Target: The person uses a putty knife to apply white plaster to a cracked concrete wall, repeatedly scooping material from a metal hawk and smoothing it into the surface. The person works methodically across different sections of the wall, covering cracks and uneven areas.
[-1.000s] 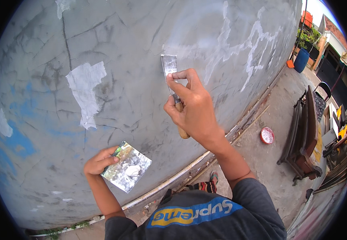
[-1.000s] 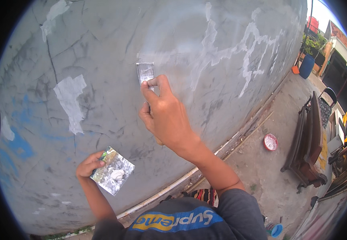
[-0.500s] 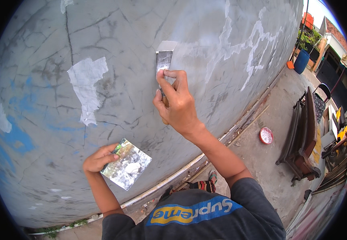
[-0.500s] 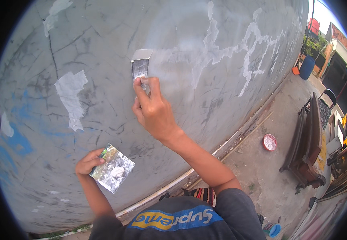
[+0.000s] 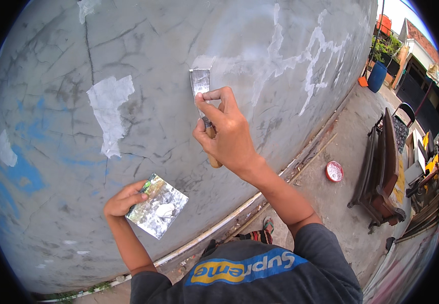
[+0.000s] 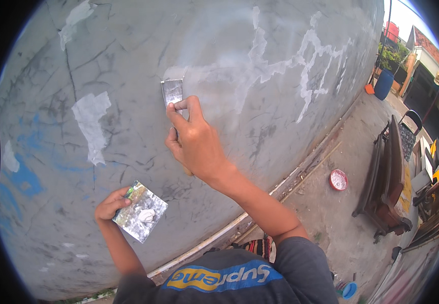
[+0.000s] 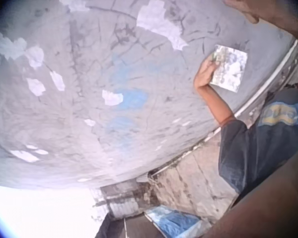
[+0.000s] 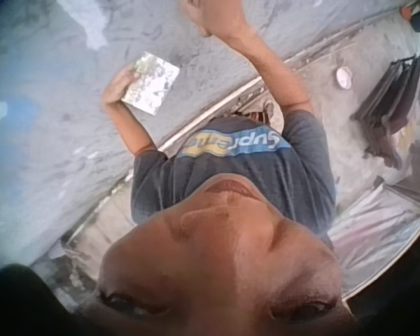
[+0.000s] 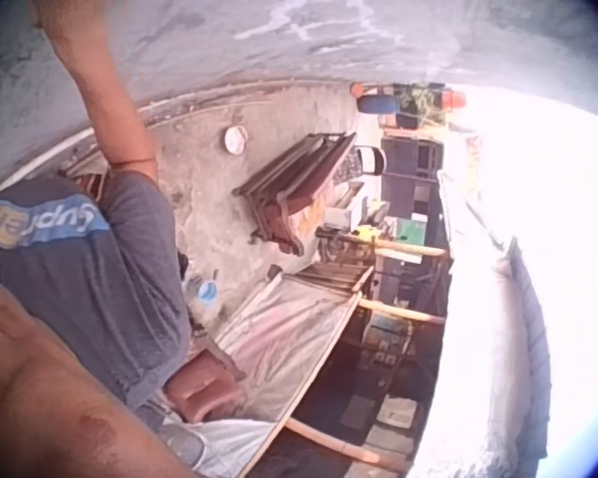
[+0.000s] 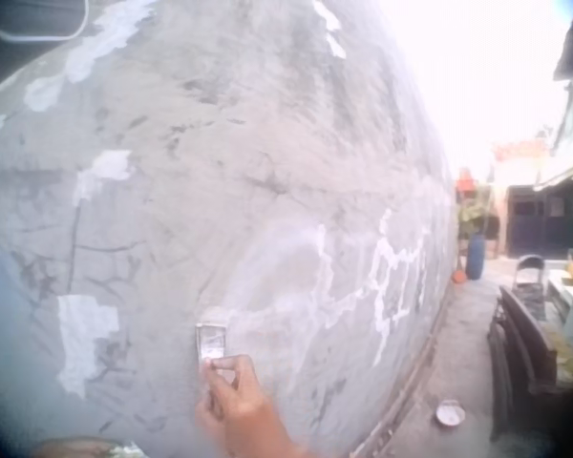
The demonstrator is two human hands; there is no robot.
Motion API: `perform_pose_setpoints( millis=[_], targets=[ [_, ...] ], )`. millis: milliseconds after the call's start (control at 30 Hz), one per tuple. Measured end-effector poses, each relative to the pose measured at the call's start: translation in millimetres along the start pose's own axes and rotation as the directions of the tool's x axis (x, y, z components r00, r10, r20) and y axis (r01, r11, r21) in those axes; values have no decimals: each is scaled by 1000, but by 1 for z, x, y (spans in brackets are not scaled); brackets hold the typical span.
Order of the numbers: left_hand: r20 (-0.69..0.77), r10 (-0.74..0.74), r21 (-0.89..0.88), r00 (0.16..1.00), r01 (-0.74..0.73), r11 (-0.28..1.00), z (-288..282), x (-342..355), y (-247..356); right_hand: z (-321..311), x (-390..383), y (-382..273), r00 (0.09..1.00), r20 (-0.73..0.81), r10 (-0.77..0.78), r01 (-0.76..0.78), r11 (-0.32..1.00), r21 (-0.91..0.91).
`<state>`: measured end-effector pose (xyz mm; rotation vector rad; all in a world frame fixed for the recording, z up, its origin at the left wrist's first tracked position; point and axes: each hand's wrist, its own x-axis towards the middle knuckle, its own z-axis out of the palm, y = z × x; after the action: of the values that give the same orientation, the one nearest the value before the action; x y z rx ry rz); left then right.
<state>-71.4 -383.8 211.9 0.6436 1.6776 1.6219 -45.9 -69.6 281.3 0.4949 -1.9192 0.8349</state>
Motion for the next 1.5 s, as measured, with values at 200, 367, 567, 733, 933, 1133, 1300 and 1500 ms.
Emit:
perform_pose_setpoints(
  millis=[200,367,567,733,933,1133,1300,1500],
  targets=[
    [-23,-18,-7,1000,18,1000,1,-9,-2,-24,1,-9,999,-41,-3,4,1000,10],
    [13,-19,-37,1000,20,999,1,-6,-1,-21,19,2,994,-80,68,-67,998,12],
    [26,-16,-37,1000,17,999,-3,-7,-2,-13,-9,-14,994,80,70,-76,995,71],
    [12,-10,-32,1000,10,999,-2,-13,-5,-16,16,-3,991,-88,-100,101,995,12],
    [17,10,21,1000,-10,1000,-3,-5,-8,30,-14,35,979,-61,-193,189,980,-69],
    [30,-3,-21,1000,4,1000,-3,-6,-5,3,-30,25,985,31,-169,170,984,-45],
    [19,-7,-11,1000,7,1000,-1,-9,-2,-21,28,5,985,-51,-168,164,984,-70],
    [32,-9,-7,999,9,1000,-4,-4,-6,-6,-12,5,993,117,-11,17,999,-48]
  ],
)
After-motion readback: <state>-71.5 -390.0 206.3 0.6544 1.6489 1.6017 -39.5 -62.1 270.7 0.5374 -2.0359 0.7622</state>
